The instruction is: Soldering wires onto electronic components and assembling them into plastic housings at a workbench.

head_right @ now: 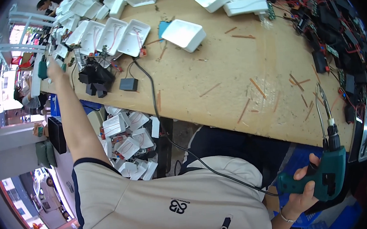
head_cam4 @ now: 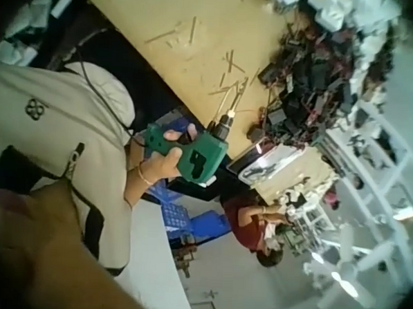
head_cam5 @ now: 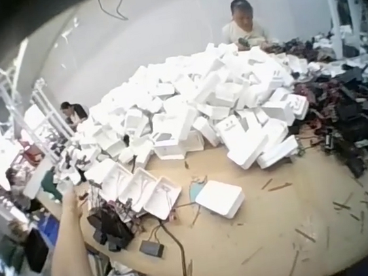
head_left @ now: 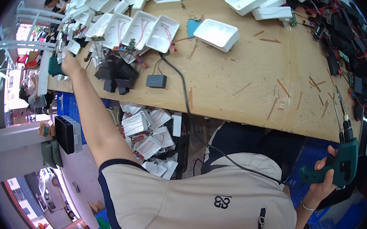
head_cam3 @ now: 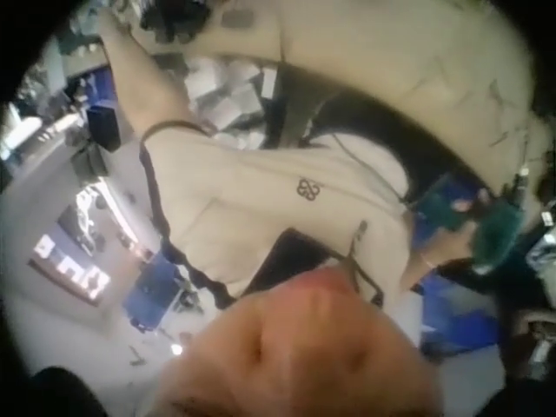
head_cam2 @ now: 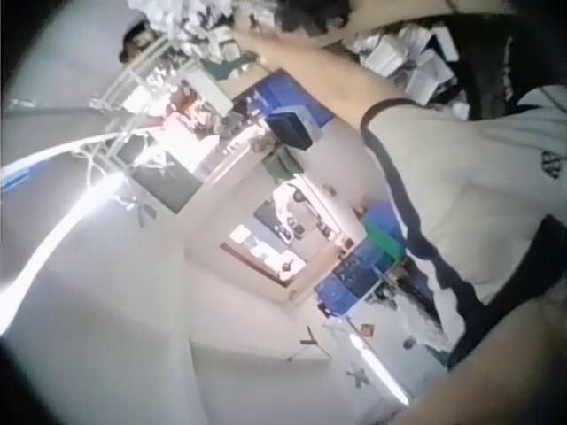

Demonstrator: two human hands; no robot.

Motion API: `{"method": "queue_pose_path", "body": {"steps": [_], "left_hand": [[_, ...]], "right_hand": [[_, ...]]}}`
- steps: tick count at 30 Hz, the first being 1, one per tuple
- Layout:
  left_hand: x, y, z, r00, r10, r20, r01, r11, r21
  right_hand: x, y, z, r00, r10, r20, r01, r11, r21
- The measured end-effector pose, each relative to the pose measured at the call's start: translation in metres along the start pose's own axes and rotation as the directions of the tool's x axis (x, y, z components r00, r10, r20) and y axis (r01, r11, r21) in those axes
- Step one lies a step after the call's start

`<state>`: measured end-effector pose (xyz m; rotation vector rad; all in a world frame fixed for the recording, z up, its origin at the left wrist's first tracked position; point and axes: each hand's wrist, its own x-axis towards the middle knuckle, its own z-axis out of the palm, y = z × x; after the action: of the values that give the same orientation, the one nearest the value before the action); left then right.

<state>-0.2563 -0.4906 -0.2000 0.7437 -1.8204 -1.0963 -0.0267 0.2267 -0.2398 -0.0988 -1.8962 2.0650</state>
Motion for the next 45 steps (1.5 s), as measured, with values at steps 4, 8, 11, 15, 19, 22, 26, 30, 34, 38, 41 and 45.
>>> {"method": "queue_pose_path", "body": {"steps": [4, 8, 11, 15, 19, 22, 26, 30, 34, 38, 41, 45], "left_hand": [[-0.136, 0.144, 0.042, 0.878, 0.465, 0.111, -0.420, 0.861, -0.287], [-0.239, 0.169, 0.104, 0.318, 0.567, 0.760, -0.692, 0.687, -0.222], [-0.282, 0.149, 0.149, 0.045, 0.593, 0.804, -0.852, 0.442, -0.279], [-0.283, 0.140, 0.163, -0.172, 0.641, 0.748, -0.848, 0.290, -0.444], [-0.320, 0.151, 0.145, -0.158, 0.567, 0.809, -0.835, 0.361, -0.416], [-0.375, 0.163, 0.147, -0.066, 0.579, 0.813, -0.729, 0.528, -0.435], [-0.443, 0.195, 0.164, -0.119, 0.603, 0.789, -0.529, 0.634, -0.564], [-0.453, 0.204, 0.179, -0.249, 0.653, 0.716, -0.523, 0.531, -0.666], [-0.444, 0.211, 0.198, -0.286, 0.748, 0.599, -0.498, 0.418, -0.760], [-0.440, 0.234, 0.261, -0.191, 0.847, 0.497, -0.528, 0.338, -0.779], [-0.461, 0.258, 0.314, -0.228, 0.892, 0.391, -0.630, 0.171, -0.757], [-0.493, 0.270, 0.356, -0.257, 0.833, 0.490, -0.612, 0.252, -0.749]], "right_hand": [[0.004, 0.001, 0.002, 1.000, 0.005, 0.007, -0.005, 1.000, 0.025], [0.005, 0.002, 0.003, 1.000, -0.023, 0.006, 0.023, 1.000, 0.009], [0.004, 0.004, 0.004, 1.000, 0.010, -0.024, -0.009, 0.999, 0.040], [-0.004, -0.005, 0.004, 0.994, 0.006, -0.107, -0.004, 1.000, 0.015], [-0.005, 0.003, -0.005, 0.989, 0.030, -0.146, -0.022, 0.998, 0.054], [-0.003, 0.003, -0.008, 0.989, 0.030, -0.146, -0.018, 0.996, 0.082], [-0.002, -0.001, -0.010, 0.987, 0.004, -0.160, 0.009, 0.996, 0.084], [-0.004, -0.001, -0.013, 0.985, -0.005, -0.170, 0.016, 0.998, 0.064], [-0.006, 0.001, -0.021, 0.980, 0.015, -0.200, -0.001, 0.997, 0.071], [-0.005, -0.004, -0.025, 0.973, -0.012, -0.231, 0.033, 0.996, 0.085], [-0.007, -0.003, -0.027, 0.962, -0.022, -0.270, 0.047, 0.995, 0.088], [-0.005, -0.002, -0.024, 0.950, -0.018, -0.312, 0.056, 0.992, 0.113]]}}
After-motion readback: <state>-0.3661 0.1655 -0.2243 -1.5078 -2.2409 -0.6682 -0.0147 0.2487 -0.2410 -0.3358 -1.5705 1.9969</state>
